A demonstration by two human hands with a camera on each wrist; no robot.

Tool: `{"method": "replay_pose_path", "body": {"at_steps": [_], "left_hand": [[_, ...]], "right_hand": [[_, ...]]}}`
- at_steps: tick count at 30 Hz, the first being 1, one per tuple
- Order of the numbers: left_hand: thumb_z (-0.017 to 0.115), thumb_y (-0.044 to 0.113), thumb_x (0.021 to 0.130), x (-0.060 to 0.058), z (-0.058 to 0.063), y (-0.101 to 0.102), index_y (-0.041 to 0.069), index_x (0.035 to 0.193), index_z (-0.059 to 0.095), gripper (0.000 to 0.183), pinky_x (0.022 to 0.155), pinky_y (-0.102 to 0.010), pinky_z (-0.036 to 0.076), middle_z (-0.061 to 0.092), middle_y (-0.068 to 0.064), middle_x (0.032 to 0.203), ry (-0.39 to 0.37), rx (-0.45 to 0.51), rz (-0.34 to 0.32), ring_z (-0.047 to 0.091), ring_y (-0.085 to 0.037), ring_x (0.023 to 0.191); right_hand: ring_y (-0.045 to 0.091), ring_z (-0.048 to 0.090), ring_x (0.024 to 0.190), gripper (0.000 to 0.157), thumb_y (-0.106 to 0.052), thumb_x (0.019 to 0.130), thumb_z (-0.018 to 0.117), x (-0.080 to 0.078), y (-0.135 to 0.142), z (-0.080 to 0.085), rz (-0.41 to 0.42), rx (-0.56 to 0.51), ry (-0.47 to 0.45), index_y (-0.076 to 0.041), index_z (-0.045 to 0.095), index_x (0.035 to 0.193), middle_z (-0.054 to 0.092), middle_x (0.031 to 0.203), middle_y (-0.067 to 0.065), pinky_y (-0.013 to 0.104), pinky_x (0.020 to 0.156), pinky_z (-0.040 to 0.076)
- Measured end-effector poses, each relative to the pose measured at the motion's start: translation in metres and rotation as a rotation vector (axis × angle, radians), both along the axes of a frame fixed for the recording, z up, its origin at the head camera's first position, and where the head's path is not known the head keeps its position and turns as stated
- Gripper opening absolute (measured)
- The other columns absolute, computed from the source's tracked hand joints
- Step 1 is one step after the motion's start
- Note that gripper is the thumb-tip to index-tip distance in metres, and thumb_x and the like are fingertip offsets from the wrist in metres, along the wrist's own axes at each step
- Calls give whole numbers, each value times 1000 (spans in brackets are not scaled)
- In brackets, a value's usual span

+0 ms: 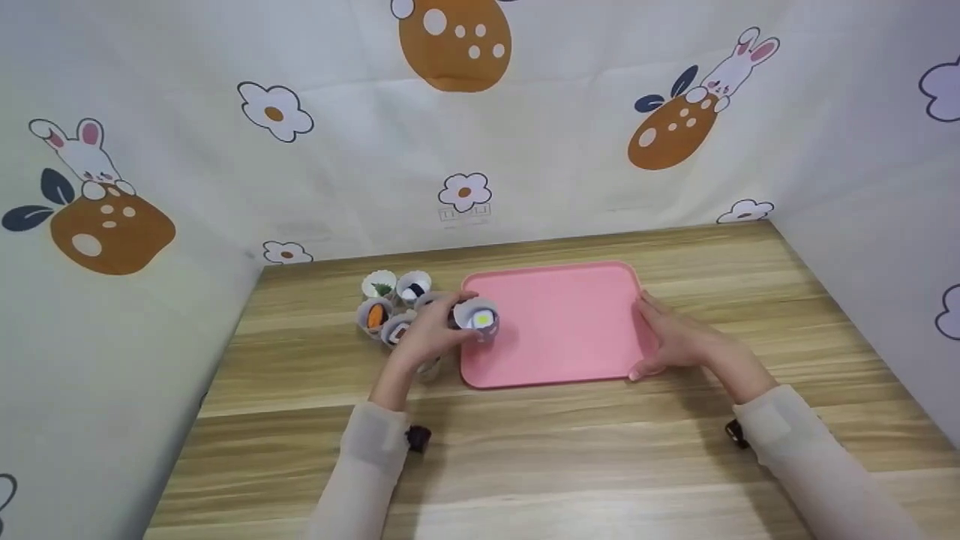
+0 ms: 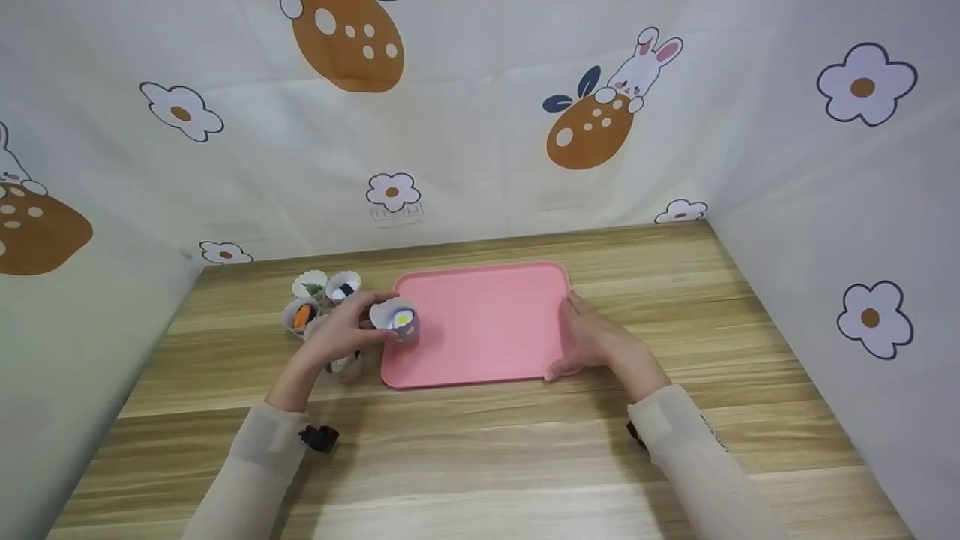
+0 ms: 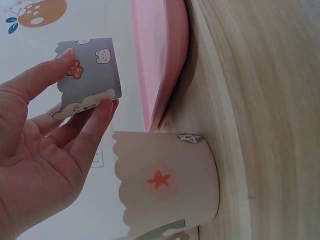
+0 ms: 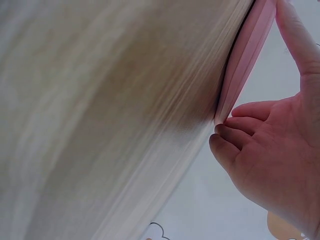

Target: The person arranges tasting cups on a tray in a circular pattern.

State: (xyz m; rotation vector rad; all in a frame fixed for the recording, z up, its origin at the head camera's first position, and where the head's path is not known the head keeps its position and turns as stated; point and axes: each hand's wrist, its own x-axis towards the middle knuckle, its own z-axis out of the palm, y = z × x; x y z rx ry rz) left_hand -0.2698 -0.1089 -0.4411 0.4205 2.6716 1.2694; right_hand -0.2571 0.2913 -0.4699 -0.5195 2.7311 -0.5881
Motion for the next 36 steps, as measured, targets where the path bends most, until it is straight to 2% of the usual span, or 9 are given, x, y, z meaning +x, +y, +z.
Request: {"method": "replay_pose_path", "body": {"at_steps": [13,20,30,32,36], "left_hand": [[79,15,84,-7,0,11,12,141,53,62,110,-47,46,60,-12,138,-8,22,-29,57,-30,126],[79,13,84,-11,-3,16,12,140,55,61,104,-47,49,62,-12,135,-4,33,-35,58,-30,120],[79,14,84,-17,-3,25,19,138,54,60,111,-47,43,58,-6,139,-128,104,21,54,-28,129],[79,13,84,-19,-3,28,18,139,53,61,112,-46,42,57,-7,140,-131,118,18,53,-29,130],[78,10,83,-24,-5,32,11,141,51,64,113,-46,42,55,-10,142,-74,108,-18,52,-30,131]], "right_hand": [[51,12,149,133,-58,68,85,1,-2,2,-1,-18,-16,12,11,154,2,163,33,60,122,18],[53,17,147,134,-58,66,86,0,-1,0,-2,-7,-5,12,12,154,4,163,33,61,120,23],[53,17,147,135,-60,65,85,0,-2,1,-2,0,1,12,13,154,5,163,33,61,120,22],[53,17,147,135,-59,65,85,0,-2,0,-5,-2,-2,12,13,154,4,163,33,61,120,22],[53,16,147,135,-59,66,86,1,-1,0,-6,-5,-5,12,12,154,4,163,33,61,120,22]]}}
